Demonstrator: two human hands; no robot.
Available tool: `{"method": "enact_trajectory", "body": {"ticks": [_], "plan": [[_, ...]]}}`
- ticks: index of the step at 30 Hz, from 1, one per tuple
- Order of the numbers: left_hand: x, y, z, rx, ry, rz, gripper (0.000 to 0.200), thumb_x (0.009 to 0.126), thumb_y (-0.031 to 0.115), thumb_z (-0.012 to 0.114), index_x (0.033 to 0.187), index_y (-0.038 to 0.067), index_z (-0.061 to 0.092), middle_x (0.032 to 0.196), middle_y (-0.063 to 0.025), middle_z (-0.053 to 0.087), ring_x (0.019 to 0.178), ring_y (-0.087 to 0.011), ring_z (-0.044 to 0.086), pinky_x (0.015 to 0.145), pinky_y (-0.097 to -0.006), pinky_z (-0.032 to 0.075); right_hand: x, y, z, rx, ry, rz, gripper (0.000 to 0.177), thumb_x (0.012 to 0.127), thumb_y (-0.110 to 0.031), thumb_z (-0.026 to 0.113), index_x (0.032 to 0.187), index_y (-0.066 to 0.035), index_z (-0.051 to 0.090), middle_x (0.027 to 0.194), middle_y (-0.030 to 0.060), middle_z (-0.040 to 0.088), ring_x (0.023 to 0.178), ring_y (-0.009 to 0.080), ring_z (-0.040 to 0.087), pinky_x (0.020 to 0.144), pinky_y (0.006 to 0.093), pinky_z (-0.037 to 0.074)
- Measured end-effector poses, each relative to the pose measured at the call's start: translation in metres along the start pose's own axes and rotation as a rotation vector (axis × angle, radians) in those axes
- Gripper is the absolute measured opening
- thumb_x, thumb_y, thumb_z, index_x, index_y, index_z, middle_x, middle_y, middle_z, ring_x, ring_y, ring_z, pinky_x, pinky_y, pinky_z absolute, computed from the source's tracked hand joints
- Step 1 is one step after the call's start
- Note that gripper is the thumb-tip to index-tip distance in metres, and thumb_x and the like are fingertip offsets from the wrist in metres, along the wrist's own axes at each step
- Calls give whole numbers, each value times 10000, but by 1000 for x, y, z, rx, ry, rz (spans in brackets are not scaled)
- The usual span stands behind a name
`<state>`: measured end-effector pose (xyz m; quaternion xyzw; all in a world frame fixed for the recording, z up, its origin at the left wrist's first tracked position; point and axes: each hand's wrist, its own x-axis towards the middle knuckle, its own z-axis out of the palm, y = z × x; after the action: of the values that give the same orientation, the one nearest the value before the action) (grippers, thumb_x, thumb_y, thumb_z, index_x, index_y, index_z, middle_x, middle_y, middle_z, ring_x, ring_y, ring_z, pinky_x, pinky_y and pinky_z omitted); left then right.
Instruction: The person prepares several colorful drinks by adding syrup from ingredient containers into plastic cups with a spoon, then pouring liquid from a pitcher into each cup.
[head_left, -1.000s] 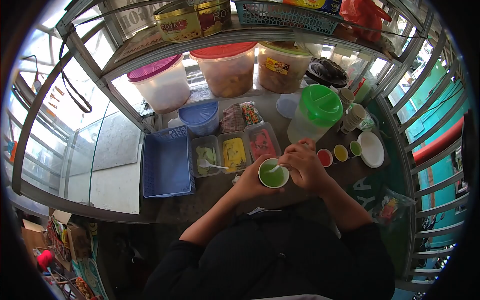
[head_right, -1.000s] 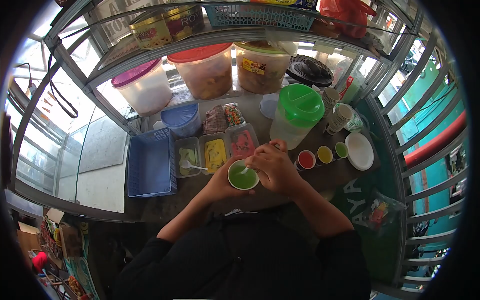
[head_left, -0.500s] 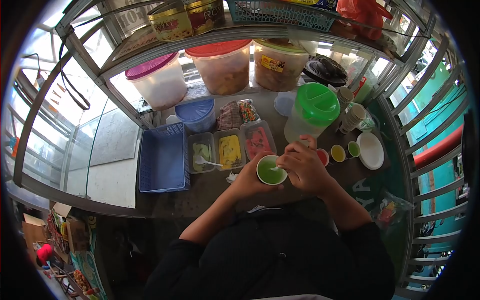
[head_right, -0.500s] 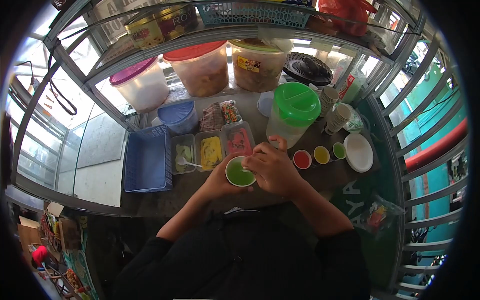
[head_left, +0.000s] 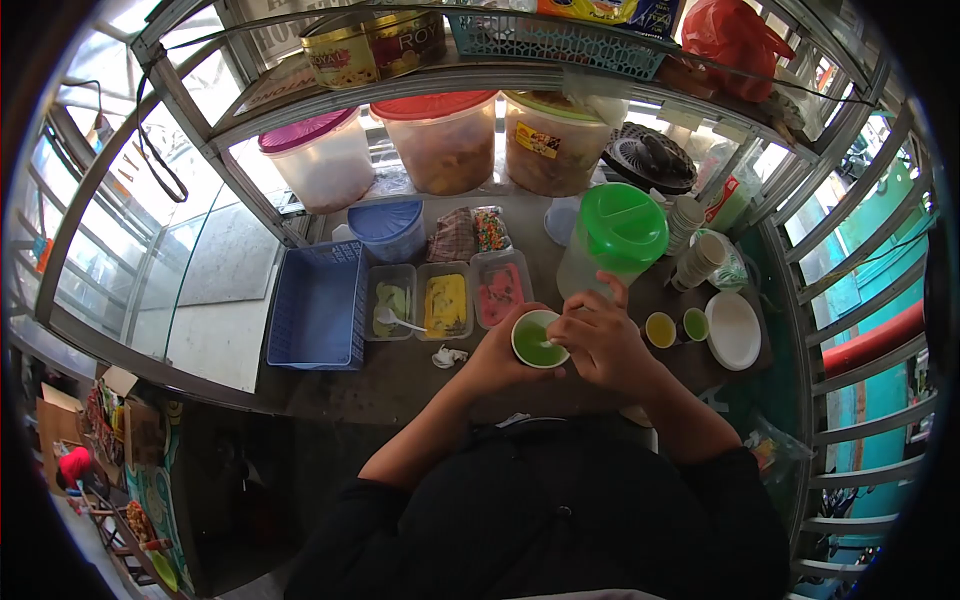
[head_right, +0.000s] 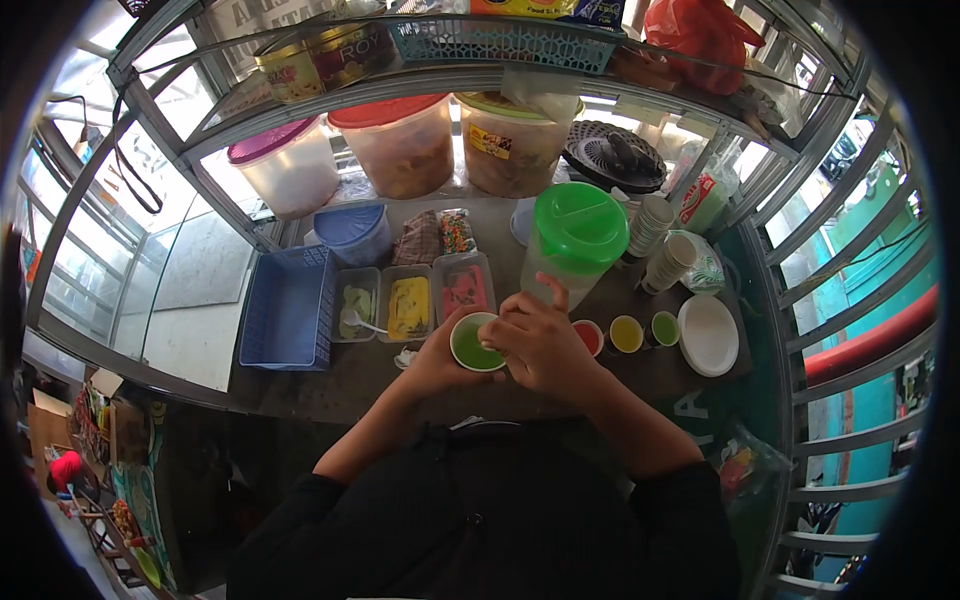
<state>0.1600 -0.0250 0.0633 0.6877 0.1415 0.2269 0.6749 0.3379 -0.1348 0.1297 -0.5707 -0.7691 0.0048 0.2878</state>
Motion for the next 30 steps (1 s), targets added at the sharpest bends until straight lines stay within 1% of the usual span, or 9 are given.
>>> {"method": "enact_trajectory", "body": {"ticks": [8,11,14,20,22,24,26,29,30], "plan": [[10,-14,24,-13,64,14,864,680,207,952,1375,47,463,1213,-73,629,1144,-166,610,967,-327,495,-8,22,-11,-54,48,-50,158,854,-114,724,999,-163,681,830,-22,674,1003,177,622,1142,578,227],[13,-13,32,36,69,34,866,681,213,951,1375,42,462,1218,-74,627,1145,-163,607,974,-326,490,-18,37,-7,80,83,30,142,887,-119,710,1022,-132,668,831,1,676,961,198,634,1134,534,264],[14,-24,39,22,79,57,870,679,217,953,1376,43,463,1220,-72,626,1150,-158,601,981,-328,484,-22,49,-7,234,101,125,176,894,-113,712,1068,-100,686,896,35,713,959,245,659,1075,459,381],[11,-33,53,14,171,35,867,685,203,949,1384,45,460,1231,-67,618,1172,-153,585,991,-325,474,-23,69,-11,454,196,172,388,907,-217,749,1267,-110,655,1100,61,709,961,216,657,875,375,485],[8,-42,57,-8,227,-8,872,687,201,948,1391,44,457,1236,-66,618,1179,-156,585,1001,-324,471,-21,91,-28,353,233,176,382,923,-217,743,1273,-102,642,1128,61,701,974,178,649,832,346,498],[6,-62,60,-35,289,-24,878,687,200,948,1398,46,456,1243,-66,619,1188,-159,585,1010,-324,469,-21,134,-28,429,456,321,334,949,-240,724,1238,-90,645,1100,47,681,954,145,629,825,319,491],[4,-92,62,-67,351,-14,885,685,199,950,1403,49,456,1253,-67,620,1198,-163,586,1019,-326,468,-26,204,-19,526,715,471,351,978,-271,694,1262,-84,608,1207,66,655,1068,137,604,887,273,467],[-2,-116,64,-33,426,-108,893,677,200,955,1406,53,462,1260,-73,628,1209,-170,590,1028,-331,469,-35,274,-18,562,805,724,435,974,-263,694,1336,-94,523,1207,82,624,1096,170,600,930,292,460],[-5,-126,64,-21,435,-120,889,674,201,957,1402,52,469,1260,-74,631,1207,-171,593,1028,-333,470,-35,277,-14,571,752,755,468,966,-284,701,1348,-98,505,1165,72,626,1062,160,605,890,295,474]]}}
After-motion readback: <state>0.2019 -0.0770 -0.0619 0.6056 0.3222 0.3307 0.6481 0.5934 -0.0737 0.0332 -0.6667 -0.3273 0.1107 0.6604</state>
